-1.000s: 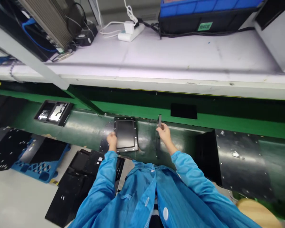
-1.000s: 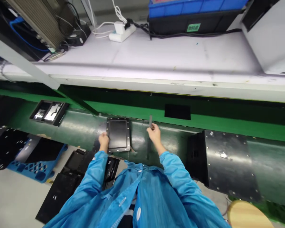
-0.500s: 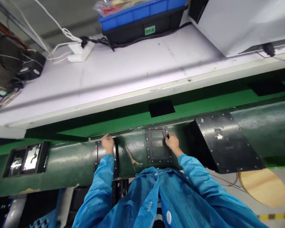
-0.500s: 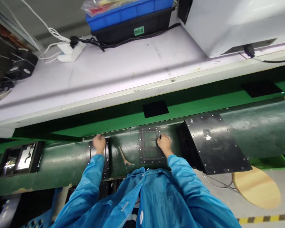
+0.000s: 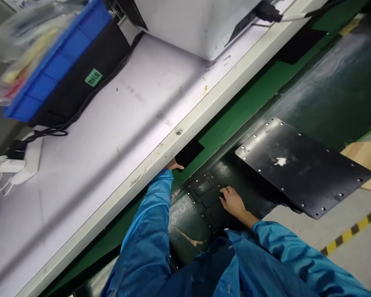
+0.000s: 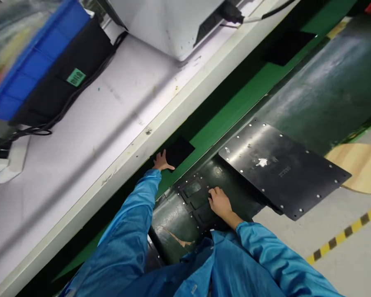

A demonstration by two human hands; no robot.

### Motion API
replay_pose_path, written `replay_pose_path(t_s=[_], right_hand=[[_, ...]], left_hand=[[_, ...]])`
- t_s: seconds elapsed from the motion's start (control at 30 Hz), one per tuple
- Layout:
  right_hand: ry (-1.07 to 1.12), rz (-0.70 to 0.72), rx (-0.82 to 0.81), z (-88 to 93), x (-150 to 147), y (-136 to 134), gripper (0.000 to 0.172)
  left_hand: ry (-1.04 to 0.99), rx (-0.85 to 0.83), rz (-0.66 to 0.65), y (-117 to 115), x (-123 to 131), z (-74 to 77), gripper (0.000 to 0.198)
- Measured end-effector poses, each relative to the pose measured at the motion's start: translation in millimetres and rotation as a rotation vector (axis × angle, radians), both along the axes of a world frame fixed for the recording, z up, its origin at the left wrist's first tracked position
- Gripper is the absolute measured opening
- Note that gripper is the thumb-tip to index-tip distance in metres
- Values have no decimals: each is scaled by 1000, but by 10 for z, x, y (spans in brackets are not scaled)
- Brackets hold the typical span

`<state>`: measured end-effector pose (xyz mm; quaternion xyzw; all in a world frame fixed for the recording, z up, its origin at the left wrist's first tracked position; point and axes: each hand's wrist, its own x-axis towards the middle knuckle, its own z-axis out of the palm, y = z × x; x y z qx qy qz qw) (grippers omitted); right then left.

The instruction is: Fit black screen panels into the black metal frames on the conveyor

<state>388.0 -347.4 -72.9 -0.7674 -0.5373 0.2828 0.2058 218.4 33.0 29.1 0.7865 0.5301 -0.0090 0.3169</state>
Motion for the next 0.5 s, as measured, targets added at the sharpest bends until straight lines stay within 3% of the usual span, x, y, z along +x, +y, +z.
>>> replay_pose_path(t_s=[0.1,0.17,0.3,0.4,0.5], right_hand=[[-43,-78,-37,-21,-50,-88,20],[-64,-58,-49,-37,-44,-105,21],[-33,21,-108,61,79,-44,19],[79,-26,-93,278,145,6,23],[509,-71,-105,527,36,10,38]], left_hand=[[101,104,35,-71,-154,26,107],[110,161,85,-184,-250,100,80],[51,142,121,-475,-358,420,24],[-17,204,136,-863,-471,719,11],[-239,279,298,-1482,-689,894,15]])
